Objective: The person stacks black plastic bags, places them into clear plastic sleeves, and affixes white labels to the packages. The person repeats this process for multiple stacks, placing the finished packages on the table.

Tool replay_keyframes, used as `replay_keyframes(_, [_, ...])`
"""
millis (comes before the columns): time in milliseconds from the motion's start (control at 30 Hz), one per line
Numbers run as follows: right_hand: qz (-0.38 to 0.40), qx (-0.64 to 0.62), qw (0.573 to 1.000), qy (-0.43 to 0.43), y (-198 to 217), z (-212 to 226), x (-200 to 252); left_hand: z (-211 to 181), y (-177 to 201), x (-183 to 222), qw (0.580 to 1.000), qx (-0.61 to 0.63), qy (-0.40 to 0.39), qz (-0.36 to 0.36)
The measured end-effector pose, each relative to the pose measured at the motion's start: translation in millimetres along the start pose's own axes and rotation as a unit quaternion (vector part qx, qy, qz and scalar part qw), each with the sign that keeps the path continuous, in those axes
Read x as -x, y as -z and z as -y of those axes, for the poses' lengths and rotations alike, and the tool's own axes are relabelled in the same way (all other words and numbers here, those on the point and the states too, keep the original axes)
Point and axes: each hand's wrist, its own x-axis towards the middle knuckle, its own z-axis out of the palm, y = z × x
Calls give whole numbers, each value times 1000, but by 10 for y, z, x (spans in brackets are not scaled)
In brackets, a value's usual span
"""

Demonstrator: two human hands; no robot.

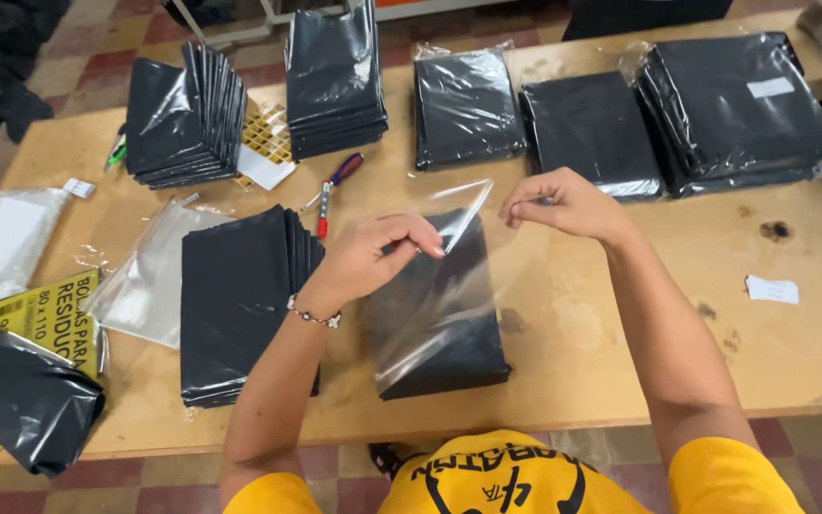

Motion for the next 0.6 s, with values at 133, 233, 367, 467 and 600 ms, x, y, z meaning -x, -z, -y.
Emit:
replay_keyframes(133, [-4, -61, 997, -56, 80, -50, -2, 124, 102, 150, 922, -387, -5, -24])
replay_keyframes(233, [-60, 10, 998, -31, 49, 218, -73, 24, 112, 155, 858, -508, -46, -57])
replay_keyframes(367, [-146, 152, 978, -7, 54, 154, -193, 50, 187, 70, 783, -604, -101, -107])
replay_keyframes(467, [-236, 227, 945, 21, -14, 484, -230, -272, 192, -80, 733, -644, -132, -174])
replay_keyframes(600, [-276, 417, 852, 153, -237, 596, -221, -836, -102, -146, 626, -706, -135, -301])
